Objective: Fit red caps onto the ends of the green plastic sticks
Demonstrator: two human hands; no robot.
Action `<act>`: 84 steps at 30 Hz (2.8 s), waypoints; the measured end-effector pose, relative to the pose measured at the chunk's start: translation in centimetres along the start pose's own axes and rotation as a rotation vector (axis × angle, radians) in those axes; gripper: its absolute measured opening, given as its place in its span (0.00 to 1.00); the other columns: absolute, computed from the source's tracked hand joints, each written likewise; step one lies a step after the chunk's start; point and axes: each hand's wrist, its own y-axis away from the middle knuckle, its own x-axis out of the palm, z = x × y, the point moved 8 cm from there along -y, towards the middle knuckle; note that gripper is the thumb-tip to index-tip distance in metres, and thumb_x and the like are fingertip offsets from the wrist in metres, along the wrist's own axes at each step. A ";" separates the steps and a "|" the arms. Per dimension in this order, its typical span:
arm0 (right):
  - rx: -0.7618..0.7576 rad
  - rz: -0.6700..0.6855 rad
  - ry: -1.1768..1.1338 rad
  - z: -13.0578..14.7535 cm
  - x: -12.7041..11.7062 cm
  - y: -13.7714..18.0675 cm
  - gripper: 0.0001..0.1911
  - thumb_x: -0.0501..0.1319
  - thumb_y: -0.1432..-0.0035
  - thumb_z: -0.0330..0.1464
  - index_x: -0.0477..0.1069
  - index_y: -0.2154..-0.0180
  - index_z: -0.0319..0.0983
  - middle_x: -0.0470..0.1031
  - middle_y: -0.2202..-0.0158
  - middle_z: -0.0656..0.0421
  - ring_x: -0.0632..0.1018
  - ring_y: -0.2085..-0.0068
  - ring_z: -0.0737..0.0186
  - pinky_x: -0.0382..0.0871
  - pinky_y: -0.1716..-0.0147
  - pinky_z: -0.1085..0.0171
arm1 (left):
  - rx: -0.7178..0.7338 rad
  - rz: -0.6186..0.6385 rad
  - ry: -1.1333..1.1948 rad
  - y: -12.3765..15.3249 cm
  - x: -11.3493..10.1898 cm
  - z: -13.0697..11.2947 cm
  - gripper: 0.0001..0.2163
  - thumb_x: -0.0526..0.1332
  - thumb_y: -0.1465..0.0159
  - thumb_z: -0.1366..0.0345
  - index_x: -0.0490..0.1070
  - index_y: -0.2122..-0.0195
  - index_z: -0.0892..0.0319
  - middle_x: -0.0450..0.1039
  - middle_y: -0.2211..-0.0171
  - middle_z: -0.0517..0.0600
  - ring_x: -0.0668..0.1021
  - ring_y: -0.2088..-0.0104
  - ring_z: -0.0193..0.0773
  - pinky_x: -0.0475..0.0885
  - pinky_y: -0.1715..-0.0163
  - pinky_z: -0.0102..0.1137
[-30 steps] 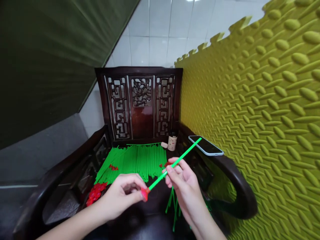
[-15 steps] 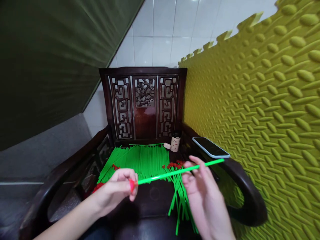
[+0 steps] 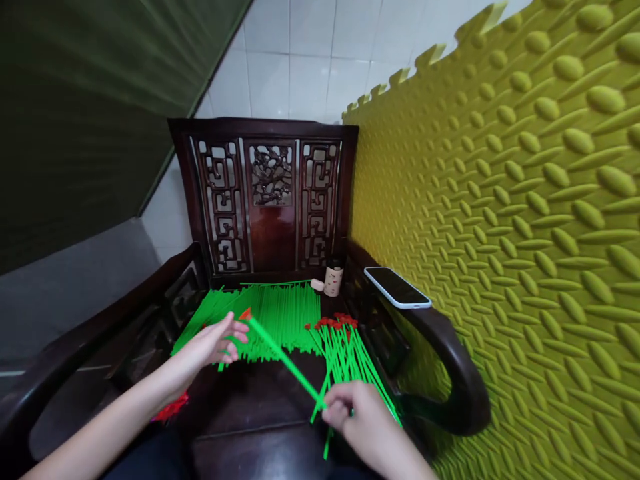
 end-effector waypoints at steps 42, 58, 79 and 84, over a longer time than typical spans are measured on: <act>-0.179 0.419 0.760 10.4 5.0 -4.7 0.20 0.66 0.50 0.38 0.76 0.57 0.35 0.78 0.58 0.43 0.79 0.55 0.44 0.72 0.62 0.56 | 0.287 0.076 -1.507 -7.8 -4.3 8.3 0.14 0.58 0.37 0.62 0.67 0.51 0.60 0.69 0.52 0.54 0.74 0.55 0.42 0.72 0.58 0.42; -0.296 0.428 0.749 10.9 5.2 -2.4 0.19 0.63 0.49 0.38 0.75 0.55 0.37 0.79 0.60 0.47 0.79 0.57 0.47 0.70 0.64 0.59 | 0.235 -0.033 -1.554 -6.5 -3.3 9.0 0.14 0.58 0.37 0.62 0.67 0.50 0.59 0.69 0.51 0.54 0.74 0.55 0.42 0.72 0.58 0.41; -0.297 0.271 0.503 14.4 5.2 -1.6 0.17 0.61 0.47 0.39 0.74 0.55 0.40 0.79 0.61 0.50 0.78 0.58 0.49 0.67 0.62 0.60 | 0.408 -0.585 -0.629 -2.4 -8.9 5.8 0.11 0.57 0.37 0.61 0.69 0.56 0.62 0.72 0.58 0.52 0.76 0.61 0.38 0.73 0.61 0.39; -0.191 0.137 0.248 13.0 5.5 -3.2 0.18 0.54 0.41 0.42 0.74 0.60 0.37 0.78 0.67 0.51 0.78 0.63 0.53 0.66 0.64 0.60 | 0.434 -0.728 -0.244 1.4 -9.6 4.7 0.09 0.58 0.40 0.64 0.69 0.62 0.64 0.74 0.64 0.53 0.76 0.60 0.40 0.71 0.58 0.36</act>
